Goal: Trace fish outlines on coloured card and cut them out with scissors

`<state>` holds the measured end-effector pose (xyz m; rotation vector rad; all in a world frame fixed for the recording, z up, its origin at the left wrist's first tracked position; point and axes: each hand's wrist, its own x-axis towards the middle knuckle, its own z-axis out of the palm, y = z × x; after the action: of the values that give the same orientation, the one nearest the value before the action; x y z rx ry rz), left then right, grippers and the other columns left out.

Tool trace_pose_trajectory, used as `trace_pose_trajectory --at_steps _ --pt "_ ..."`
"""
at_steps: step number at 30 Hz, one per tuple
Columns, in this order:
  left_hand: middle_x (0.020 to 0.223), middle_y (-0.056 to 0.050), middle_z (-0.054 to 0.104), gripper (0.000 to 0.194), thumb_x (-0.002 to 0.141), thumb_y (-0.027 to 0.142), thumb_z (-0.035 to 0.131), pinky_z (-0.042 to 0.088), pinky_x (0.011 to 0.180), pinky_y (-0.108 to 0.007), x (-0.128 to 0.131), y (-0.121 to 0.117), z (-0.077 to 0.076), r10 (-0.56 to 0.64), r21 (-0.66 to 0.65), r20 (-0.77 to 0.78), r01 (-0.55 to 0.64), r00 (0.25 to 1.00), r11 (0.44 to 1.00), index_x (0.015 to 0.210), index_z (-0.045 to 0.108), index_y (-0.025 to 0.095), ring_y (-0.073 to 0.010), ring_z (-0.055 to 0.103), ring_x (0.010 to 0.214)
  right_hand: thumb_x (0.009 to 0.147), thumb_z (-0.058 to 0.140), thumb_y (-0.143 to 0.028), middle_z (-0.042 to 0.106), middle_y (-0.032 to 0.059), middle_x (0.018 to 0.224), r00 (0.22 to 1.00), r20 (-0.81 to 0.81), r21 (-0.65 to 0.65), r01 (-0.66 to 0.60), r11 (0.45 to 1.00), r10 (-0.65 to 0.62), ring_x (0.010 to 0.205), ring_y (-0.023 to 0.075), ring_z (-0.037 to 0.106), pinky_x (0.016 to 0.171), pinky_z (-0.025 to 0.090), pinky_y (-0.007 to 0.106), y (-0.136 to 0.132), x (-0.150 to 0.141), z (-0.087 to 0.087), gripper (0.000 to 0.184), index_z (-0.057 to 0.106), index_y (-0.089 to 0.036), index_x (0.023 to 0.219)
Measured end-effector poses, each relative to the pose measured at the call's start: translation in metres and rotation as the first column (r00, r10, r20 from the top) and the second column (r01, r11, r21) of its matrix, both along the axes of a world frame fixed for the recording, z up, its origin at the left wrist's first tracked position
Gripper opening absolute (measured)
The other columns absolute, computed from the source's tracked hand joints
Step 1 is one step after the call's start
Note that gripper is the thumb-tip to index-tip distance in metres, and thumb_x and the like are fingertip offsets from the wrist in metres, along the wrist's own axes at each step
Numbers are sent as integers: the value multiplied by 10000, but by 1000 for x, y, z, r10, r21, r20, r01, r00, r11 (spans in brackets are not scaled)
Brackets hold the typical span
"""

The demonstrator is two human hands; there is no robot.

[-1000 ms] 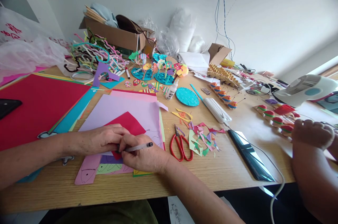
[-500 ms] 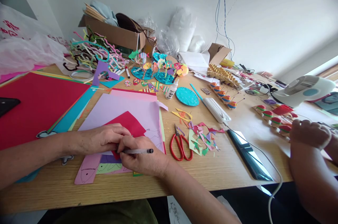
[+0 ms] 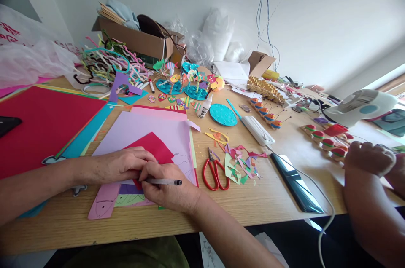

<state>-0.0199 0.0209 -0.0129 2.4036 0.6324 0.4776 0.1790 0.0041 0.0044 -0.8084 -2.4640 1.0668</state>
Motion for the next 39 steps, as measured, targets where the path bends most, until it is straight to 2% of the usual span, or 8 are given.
trace_pose_trajectory --at_steps 15,18,21,23,34,39 --pt "998 -27 641 218 870 51 476 426 804 -281 1 0 4 -7 -15 -5 7 1000 1000 749 593 190 -180 557 906 747 487 -89 537 -42 616 998 41 48 42 998 -44 545 103 484 531 365 199 -3 -3 0 127 524 -202 791" --pt "978 -24 646 213 859 44 493 427 801 -276 1 1 3 -6 -5 -15 6 1000 1000 735 589 188 -178 556 889 747 488 -93 536 -37 642 999 0 -1 41 999 -41 561 103 480 536 371 197 -2 -1 0 118 520 -201 782" --pt "970 -29 643 191 836 37 525 429 787 -273 1 1 3 2 10 -30 -1 1000 1000 744 604 185 -183 553 877 736 484 -84 517 -44 637 992 -106 -126 59 990 -72 548 91 458 513 366 181 -1 2 0 117 510 -196 759" --pt "994 -33 638 191 824 26 535 429 789 -271 0 0 3 0 15 -40 1 999 1000 756 616 185 -184 553 885 719 479 -73 490 -55 611 987 -138 -162 63 985 -86 524 83 432 491 349 174 0 3 0 125 504 -194 740" --pt "1005 -16 635 171 872 81 514 422 786 -265 0 3 0 -13 0 -48 13 999 1000 782 606 195 -170 543 879 721 478 -88 531 -43 647 998 -45 -39 39 998 -40 552 90 477 517 371 179 1 2 1 117 492 -202 746" --pt "994 -21 626 174 882 94 497 423 805 -270 0 1 2 -9 -15 -50 8 999 1000 789 605 195 -174 544 902 732 471 -98 554 -22 669 998 -63 -21 23 1000 -24 555 96 490 520 378 184 -1 2 0 107 508 -190 771"
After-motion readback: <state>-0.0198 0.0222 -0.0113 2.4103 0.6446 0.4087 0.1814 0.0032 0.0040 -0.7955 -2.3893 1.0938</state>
